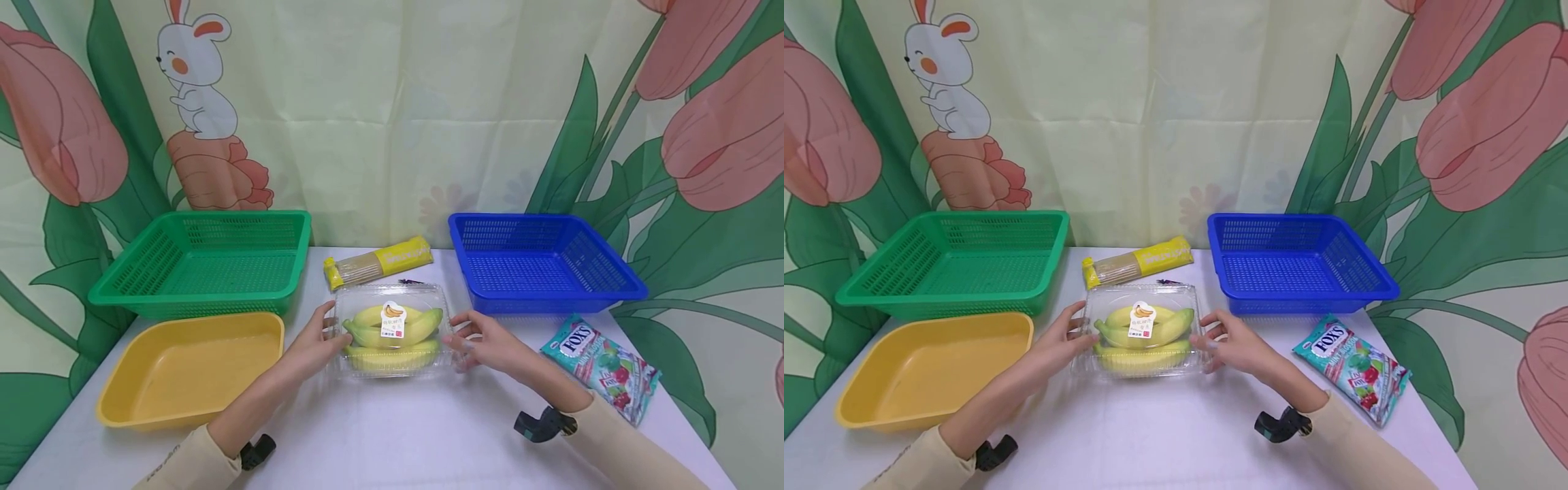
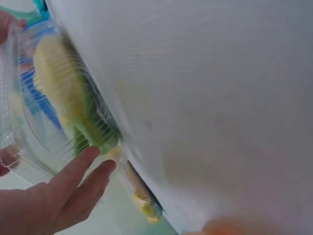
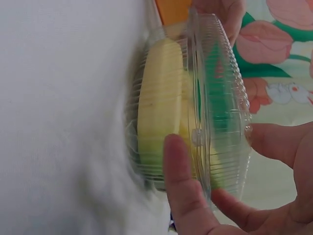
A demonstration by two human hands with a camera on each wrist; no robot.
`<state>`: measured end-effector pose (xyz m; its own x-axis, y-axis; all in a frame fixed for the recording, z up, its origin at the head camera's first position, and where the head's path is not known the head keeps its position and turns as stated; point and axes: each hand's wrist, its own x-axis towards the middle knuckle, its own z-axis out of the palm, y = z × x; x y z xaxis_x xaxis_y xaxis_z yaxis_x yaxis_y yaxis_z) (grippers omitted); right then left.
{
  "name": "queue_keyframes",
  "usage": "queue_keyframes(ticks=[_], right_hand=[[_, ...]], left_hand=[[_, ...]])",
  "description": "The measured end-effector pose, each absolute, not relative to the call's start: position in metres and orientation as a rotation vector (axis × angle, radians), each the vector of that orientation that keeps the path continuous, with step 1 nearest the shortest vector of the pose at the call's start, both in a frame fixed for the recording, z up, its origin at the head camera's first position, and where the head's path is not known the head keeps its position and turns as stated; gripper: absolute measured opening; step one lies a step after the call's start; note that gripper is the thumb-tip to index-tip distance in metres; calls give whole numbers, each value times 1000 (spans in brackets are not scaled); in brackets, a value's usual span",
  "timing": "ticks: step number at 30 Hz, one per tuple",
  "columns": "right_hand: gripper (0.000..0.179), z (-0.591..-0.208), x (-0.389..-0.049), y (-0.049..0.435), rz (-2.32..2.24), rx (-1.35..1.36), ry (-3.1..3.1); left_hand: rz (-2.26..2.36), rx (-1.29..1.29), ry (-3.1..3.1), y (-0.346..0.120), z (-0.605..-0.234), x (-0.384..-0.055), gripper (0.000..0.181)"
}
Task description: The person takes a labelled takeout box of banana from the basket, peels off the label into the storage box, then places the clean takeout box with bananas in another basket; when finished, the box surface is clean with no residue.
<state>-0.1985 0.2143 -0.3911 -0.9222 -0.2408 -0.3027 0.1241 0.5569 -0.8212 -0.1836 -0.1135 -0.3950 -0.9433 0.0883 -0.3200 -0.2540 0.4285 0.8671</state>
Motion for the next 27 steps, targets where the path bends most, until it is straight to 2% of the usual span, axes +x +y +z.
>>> queue_keyframes(ticks=[14,27], right_hand=[[47,-376,-207,215,-1129,-204,2576],[33,-353,-214,217,-872,-417,2674]], left_hand=[[1620,-57,2382,-109,-395,-182,88],[1502,14,2471,-105,-397,-184,76]])
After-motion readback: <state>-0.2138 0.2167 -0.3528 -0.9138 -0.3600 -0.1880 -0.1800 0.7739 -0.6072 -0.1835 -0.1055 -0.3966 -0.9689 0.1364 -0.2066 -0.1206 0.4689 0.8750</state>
